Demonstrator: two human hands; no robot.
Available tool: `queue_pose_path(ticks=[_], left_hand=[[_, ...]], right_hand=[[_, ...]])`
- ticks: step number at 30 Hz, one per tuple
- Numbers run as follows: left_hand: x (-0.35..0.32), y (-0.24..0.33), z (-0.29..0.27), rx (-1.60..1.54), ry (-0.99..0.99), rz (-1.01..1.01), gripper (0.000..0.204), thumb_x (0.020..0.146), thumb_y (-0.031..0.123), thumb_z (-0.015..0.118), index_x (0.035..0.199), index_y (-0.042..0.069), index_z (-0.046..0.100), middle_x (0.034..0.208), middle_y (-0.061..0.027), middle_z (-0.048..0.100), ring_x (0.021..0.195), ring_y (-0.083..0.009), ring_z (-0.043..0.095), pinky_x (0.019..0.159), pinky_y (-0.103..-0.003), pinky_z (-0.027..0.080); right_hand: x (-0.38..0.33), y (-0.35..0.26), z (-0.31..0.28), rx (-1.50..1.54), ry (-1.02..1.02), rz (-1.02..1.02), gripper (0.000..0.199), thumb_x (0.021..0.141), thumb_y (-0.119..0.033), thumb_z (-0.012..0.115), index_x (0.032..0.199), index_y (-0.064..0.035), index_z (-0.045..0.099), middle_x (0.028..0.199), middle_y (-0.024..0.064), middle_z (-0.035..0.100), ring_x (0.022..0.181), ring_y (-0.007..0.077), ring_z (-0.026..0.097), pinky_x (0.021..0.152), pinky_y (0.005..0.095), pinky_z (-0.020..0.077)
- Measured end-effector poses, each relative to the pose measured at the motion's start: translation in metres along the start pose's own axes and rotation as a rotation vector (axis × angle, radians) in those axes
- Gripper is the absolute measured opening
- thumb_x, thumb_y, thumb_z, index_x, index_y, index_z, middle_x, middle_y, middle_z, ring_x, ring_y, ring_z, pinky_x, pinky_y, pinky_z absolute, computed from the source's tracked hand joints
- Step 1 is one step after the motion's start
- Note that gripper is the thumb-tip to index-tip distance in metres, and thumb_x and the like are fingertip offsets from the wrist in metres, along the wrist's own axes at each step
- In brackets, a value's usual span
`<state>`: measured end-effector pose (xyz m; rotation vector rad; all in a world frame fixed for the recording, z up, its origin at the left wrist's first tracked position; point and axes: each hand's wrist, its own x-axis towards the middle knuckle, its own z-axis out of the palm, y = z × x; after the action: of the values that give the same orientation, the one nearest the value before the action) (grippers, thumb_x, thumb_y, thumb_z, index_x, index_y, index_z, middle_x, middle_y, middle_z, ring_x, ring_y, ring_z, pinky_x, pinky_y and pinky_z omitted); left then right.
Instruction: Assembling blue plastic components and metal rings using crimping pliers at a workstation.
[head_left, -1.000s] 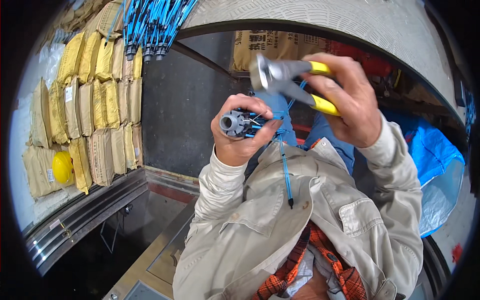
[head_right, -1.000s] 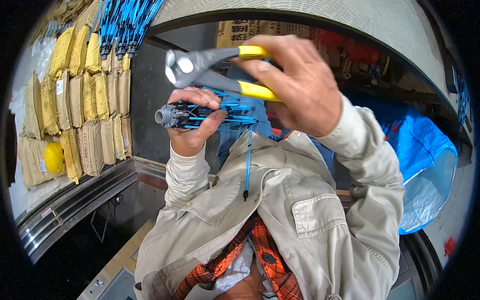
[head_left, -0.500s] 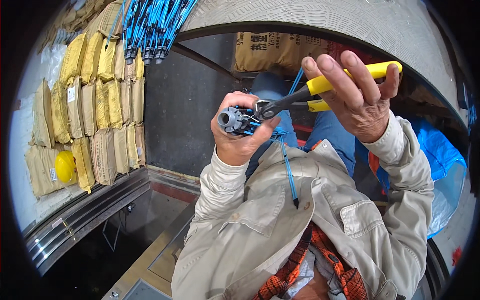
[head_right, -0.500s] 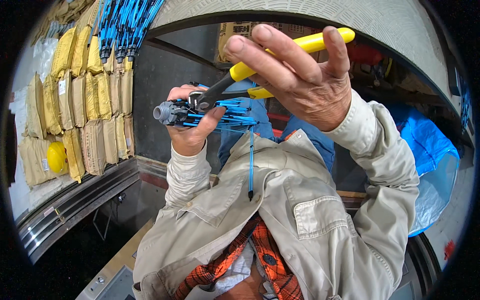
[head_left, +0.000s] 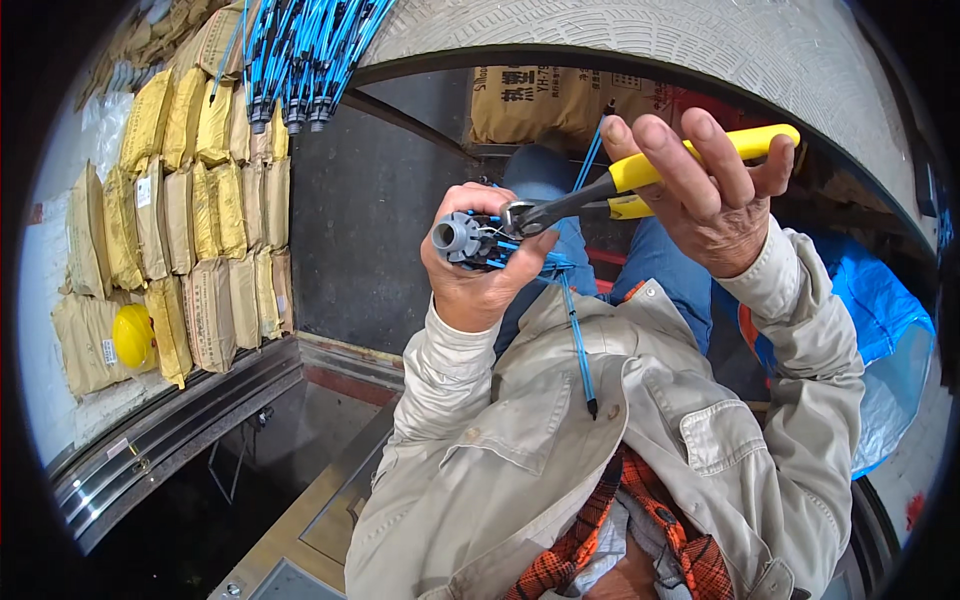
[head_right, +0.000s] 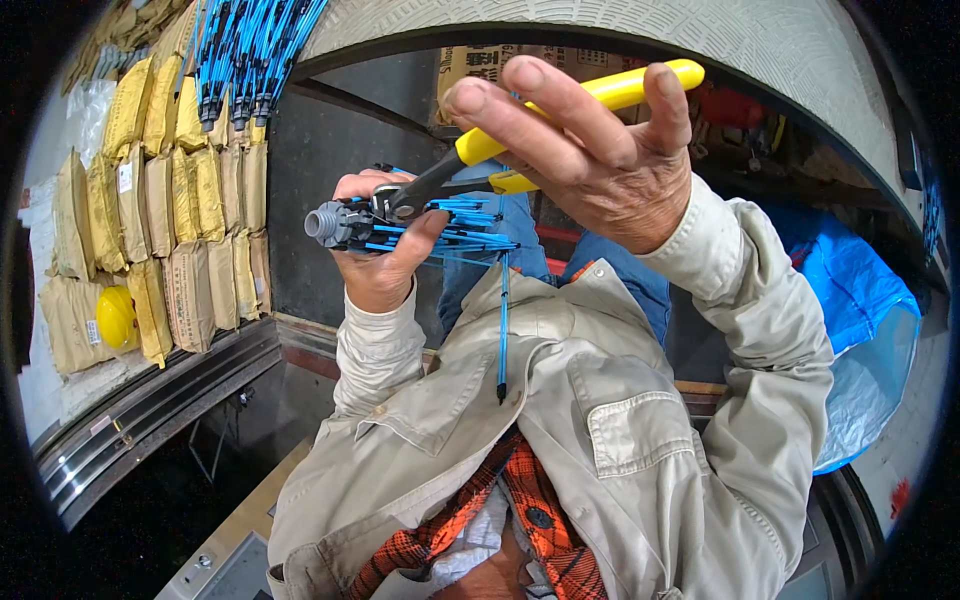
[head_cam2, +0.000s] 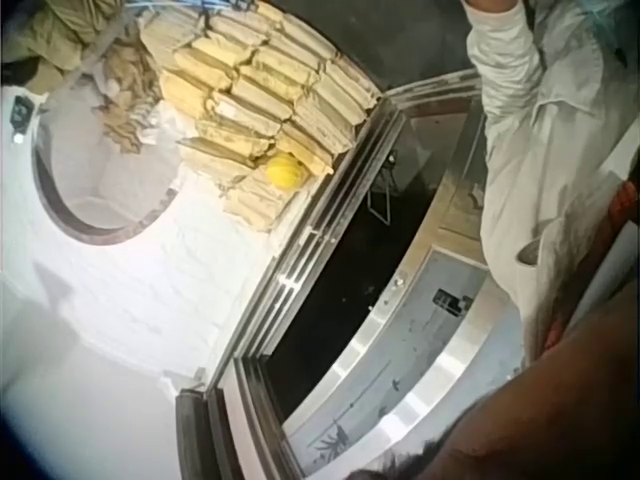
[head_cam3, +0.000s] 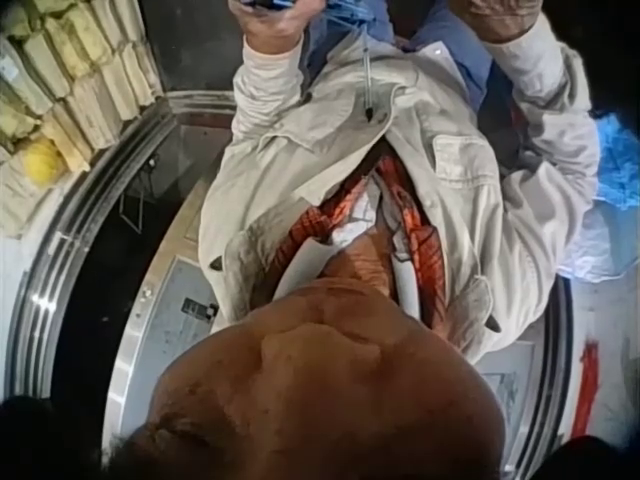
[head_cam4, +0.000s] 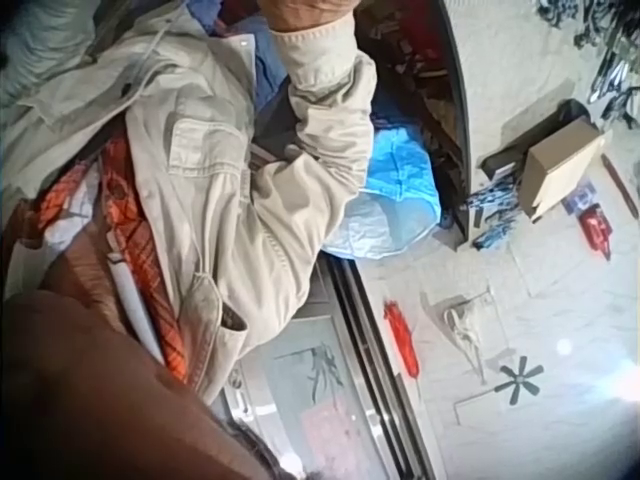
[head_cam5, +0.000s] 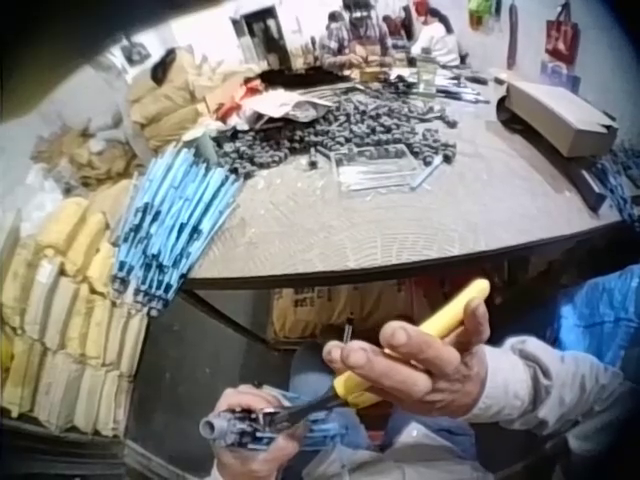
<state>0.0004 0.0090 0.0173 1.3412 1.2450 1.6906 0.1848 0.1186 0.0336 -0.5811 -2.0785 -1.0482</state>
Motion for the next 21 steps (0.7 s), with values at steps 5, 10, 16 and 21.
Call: queue_pose_path(ticks=[5, 10, 16, 21], left_hand=[[0.001, -0.006, 0.001, -0.078, 0.002, 0.015, 0.038, 0.057, -0.007, 0.071, 0.088, 0.006, 0.052, 0.082, -0.0071, 0.058, 0.068, -0.0135, 0.052, 0.062, -0.024, 0.043], [0.001, -0.001, 0.002, -0.042, -0.004, -0.022, 0.037, 0.058, -0.006, 0.072, 0.087, 0.006, 0.052, 0.08, -0.0064, 0.057, 0.066, -0.0131, 0.051, 0.062, -0.024, 0.043], [0.001, -0.001, 0.001, 0.006, 0.032, 0.039, 0.036, 0.058, -0.006, 0.072, 0.086, 0.006, 0.052, 0.08, -0.0061, 0.057, 0.065, -0.0127, 0.051, 0.061, -0.023, 0.043], [-0.003, 0.004, 0.001, 0.069, 0.059, -0.002, 0.035, 0.059, -0.005, 0.072, 0.086, 0.006, 0.052, 0.081, -0.006, 0.057, 0.065, -0.0125, 0.051, 0.061, -0.023, 0.043]], right_hand=[[0.001, -0.002, 0.005, 0.015, 0.097, 0.026, 0.045, 0.074, -0.035, 0.072, 0.116, -0.033, 0.056, 0.129, -0.0119, 0.042, 0.126, 0.0115, 0.037, 0.109, 0.0519, 0.0057], [0.003, -0.009, 0.003, 0.078, 0.049, 0.085, 0.048, 0.072, -0.032, 0.074, 0.115, -0.0324, 0.055, 0.128, -0.0126, 0.043, 0.121, 0.0101, 0.04, 0.11, 0.0507, 0.0072], [0.003, -0.019, -0.004, 0.088, -0.026, 0.167, 0.049, 0.07, -0.029, 0.076, 0.114, -0.0312, 0.056, 0.123, -0.0122, 0.045, 0.112, 0.0092, 0.046, 0.11, 0.0489, 0.0098], [0.001, -0.022, -0.011, 0.099, -0.065, 0.16, 0.051, 0.069, -0.027, 0.077, 0.116, -0.0268, 0.056, 0.118, -0.0088, 0.047, 0.107, 0.0098, 0.048, 0.106, 0.0427, 0.0229]])
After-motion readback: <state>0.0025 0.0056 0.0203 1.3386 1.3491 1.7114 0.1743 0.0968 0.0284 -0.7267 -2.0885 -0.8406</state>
